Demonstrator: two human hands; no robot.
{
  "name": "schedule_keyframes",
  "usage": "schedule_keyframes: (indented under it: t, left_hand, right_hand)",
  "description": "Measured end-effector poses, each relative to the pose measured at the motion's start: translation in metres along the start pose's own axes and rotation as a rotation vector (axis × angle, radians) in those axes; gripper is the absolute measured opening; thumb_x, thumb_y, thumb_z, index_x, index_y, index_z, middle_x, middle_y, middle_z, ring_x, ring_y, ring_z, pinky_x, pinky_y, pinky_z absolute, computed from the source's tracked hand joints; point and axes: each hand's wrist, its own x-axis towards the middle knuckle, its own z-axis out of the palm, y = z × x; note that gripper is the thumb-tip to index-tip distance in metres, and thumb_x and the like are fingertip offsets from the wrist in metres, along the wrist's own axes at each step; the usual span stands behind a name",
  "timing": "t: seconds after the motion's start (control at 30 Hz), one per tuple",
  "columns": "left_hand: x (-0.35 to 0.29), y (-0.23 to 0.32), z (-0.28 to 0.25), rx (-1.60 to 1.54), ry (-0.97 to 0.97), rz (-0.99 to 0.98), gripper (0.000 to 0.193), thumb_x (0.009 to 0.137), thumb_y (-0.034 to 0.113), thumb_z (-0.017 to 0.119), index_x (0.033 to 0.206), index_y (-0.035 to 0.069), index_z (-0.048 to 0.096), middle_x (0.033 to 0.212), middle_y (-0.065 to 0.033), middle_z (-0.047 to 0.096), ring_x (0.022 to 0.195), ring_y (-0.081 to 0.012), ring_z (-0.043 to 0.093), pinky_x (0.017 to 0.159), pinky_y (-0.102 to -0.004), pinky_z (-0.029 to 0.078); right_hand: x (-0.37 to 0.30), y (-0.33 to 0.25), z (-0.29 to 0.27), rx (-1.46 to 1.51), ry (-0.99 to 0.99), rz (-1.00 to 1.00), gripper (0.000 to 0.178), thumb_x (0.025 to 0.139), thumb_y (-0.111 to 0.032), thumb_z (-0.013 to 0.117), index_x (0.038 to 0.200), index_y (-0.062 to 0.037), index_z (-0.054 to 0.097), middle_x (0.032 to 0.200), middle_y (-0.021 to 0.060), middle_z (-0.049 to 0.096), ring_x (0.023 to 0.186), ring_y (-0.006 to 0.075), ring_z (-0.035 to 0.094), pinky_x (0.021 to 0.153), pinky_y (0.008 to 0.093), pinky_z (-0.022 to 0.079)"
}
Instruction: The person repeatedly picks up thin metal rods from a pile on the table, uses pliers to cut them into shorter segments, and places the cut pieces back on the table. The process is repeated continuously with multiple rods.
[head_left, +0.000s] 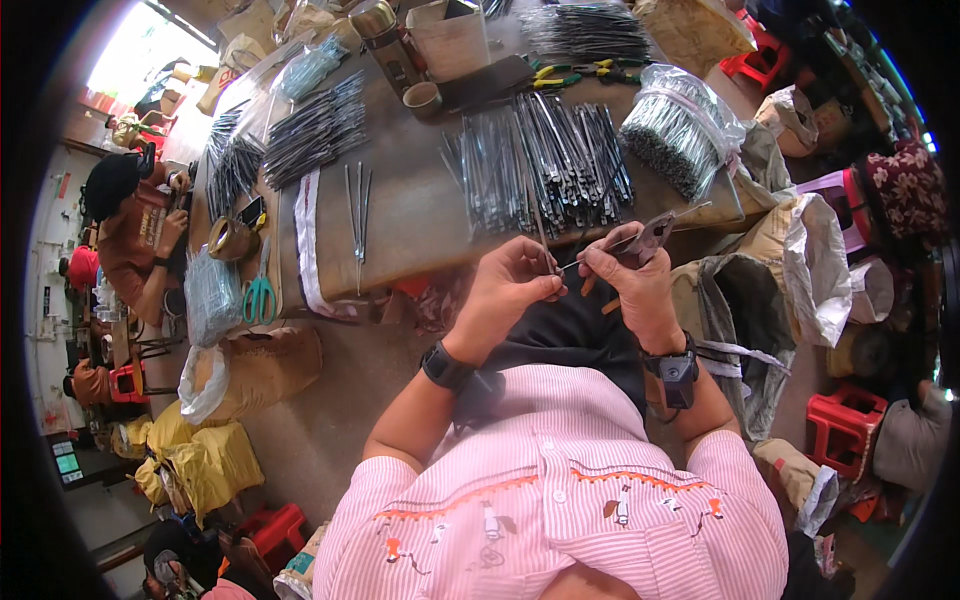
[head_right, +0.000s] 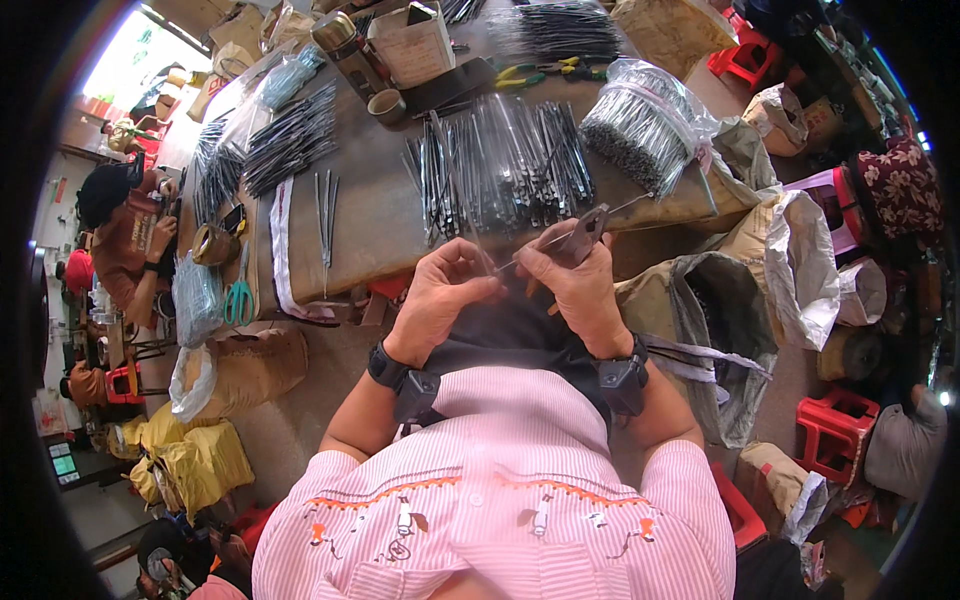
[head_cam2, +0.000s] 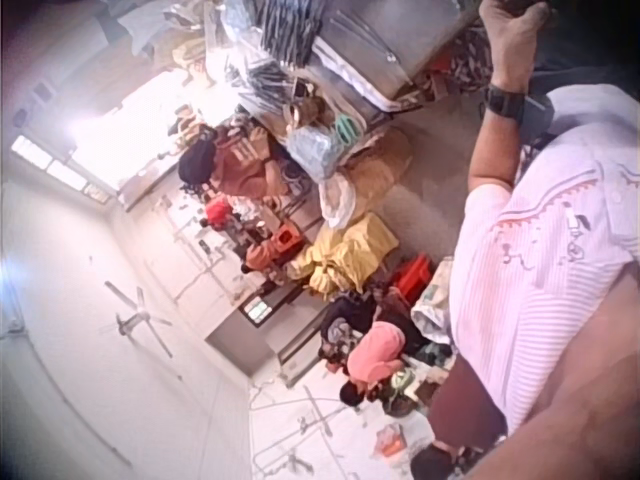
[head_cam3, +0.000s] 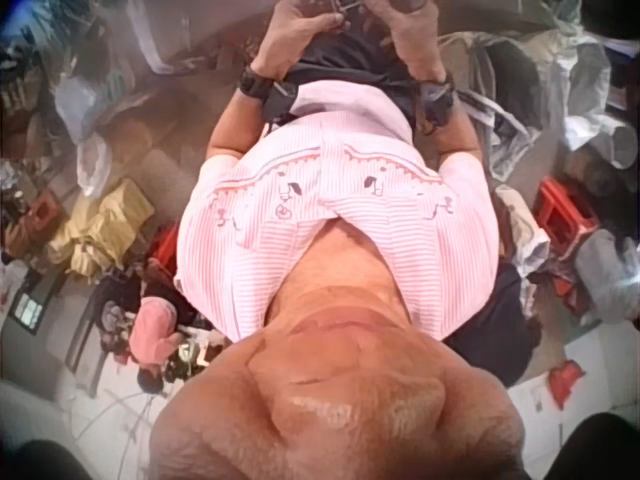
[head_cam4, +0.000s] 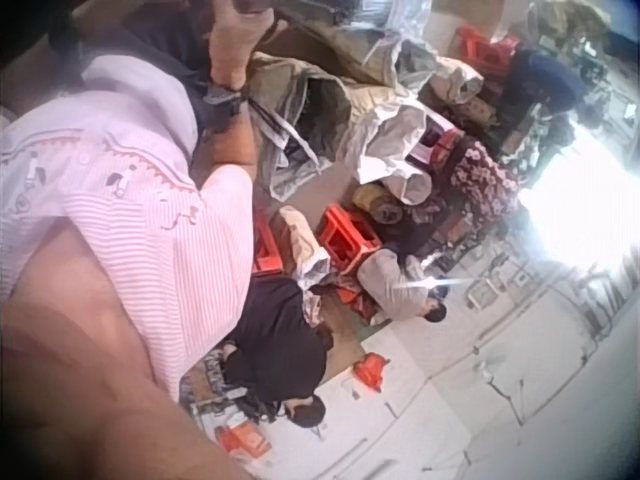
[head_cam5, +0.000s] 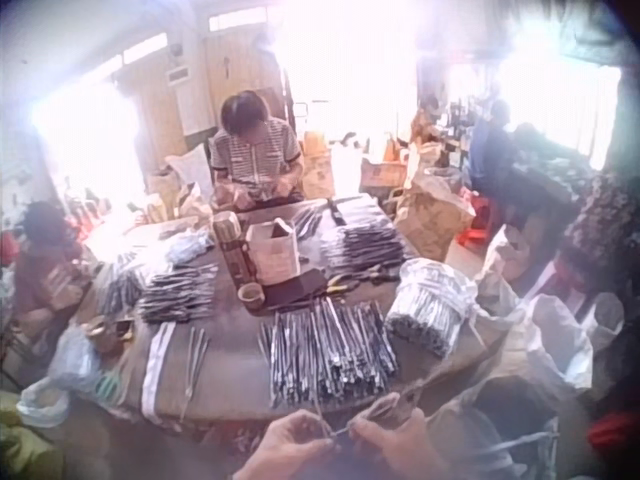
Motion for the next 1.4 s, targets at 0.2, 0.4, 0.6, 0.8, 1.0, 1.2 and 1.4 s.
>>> schedule_keyframes:
  t: [0.2, 0.4, 0.6, 0.8, 1.0, 1.2, 1.4]
  left_hand:
    - [-0.002, 0.004, -0.002, 0.140, 0.012, 0.048, 0.017, 0.080, -0.003, 0.071, 0.093, -0.001, 0.061, 0.085, -0.0038, 0.065, 0.077, -0.0096, 0.062, 0.071, -0.0231, 0.051]
    - [-0.003, 0.009, -0.009, 0.232, 0.073, 0.062, 0.017, 0.079, -0.004, 0.072, 0.094, -0.005, 0.065, 0.086, -0.0063, 0.068, 0.078, -0.0105, 0.063, 0.070, -0.0235, 0.053]
    - [-0.010, 0.004, -0.026, 0.189, 0.145, 0.013, 0.019, 0.079, -0.005, 0.070, 0.097, -0.005, 0.064, 0.085, -0.0067, 0.068, 0.077, -0.0112, 0.064, 0.070, -0.0238, 0.053]
    - [-0.006, -0.003, -0.019, 0.246, 0.019, 0.011, 0.025, 0.080, -0.004, 0.069, 0.104, -0.003, 0.063, 0.089, -0.0064, 0.067, 0.078, -0.0120, 0.066, 0.069, -0.0232, 0.054]
    - [-0.010, 0.006, -0.009, 0.278, -0.149, -0.213, 0.027, 0.084, 0.000, 0.063, 0.110, -0.005, 0.060, 0.094, -0.0076, 0.066, 0.081, -0.0158, 0.068, 0.063, -0.0236, 0.054]
    - [-0.013, 0.012, -0.003, 0.221, -0.184, -0.283, 0.032, 0.085, 0.000, 0.061, 0.115, -0.004, 0.053, 0.094, -0.0080, 0.064, 0.078, -0.0155, 0.068, 0.062, -0.0238, 0.053]
    - [-0.010, 0.006, 0.001, 0.138, -0.161, -0.114, 0.027, 0.089, 0.004, 0.060, 0.113, -0.001, 0.049, 0.095, -0.0077, 0.060, 0.083, -0.0154, 0.063, 0.073, -0.0268, 0.052]
  right_hand:
    - [-0.002, 0.003, 0.007, -0.060, 0.023, 0.023, 0.012, 0.087, -0.002, 0.067, 0.092, -0.0008, 0.056, 0.083, 0.0103, 0.066, 0.071, 0.0167, 0.065, 0.057, 0.0282, 0.055]
    - [0.001, 0.007, 0.027, -0.124, -0.002, 0.149, 0.012, 0.087, -0.003, 0.068, 0.092, -0.0012, 0.058, 0.079, 0.0071, 0.066, 0.061, 0.0142, 0.063, 0.055, 0.0249, 0.051]
    - [0.020, 0.000, 0.021, 0.007, 0.152, -0.133, 0.019, 0.090, -0.004, 0.063, 0.106, 0.0026, 0.054, 0.085, 0.0114, 0.065, 0.073, 0.0168, 0.065, 0.060, 0.0305, 0.056]
    - [0.022, 0.004, 0.004, 0.089, 0.139, -0.002, 0.015, 0.088, -0.002, 0.063, 0.102, 0.0027, 0.058, 0.088, 0.0129, 0.067, 0.072, 0.0176, 0.066, 0.062, 0.0290, 0.055]
    - [0.013, 0.010, -0.009, 0.136, 0.029, 0.240, 0.024, 0.087, -0.003, 0.064, 0.109, 0.0039, 0.062, 0.093, 0.0134, 0.069, 0.074, 0.0166, 0.066, 0.061, 0.0293, 0.056]
    - [0.012, 0.012, -0.015, 0.172, -0.003, 0.340, 0.026, 0.085, -0.002, 0.067, 0.110, 0.0032, 0.061, 0.092, 0.0128, 0.069, 0.074, 0.0176, 0.067, 0.067, 0.0290, 0.056]
    - [0.011, 0.017, -0.011, 0.188, 0.005, 0.267, 0.019, 0.086, -0.004, 0.068, 0.102, 0.0023, 0.061, 0.088, 0.0120, 0.068, 0.072, 0.0170, 0.067, 0.065, 0.0285, 0.055]
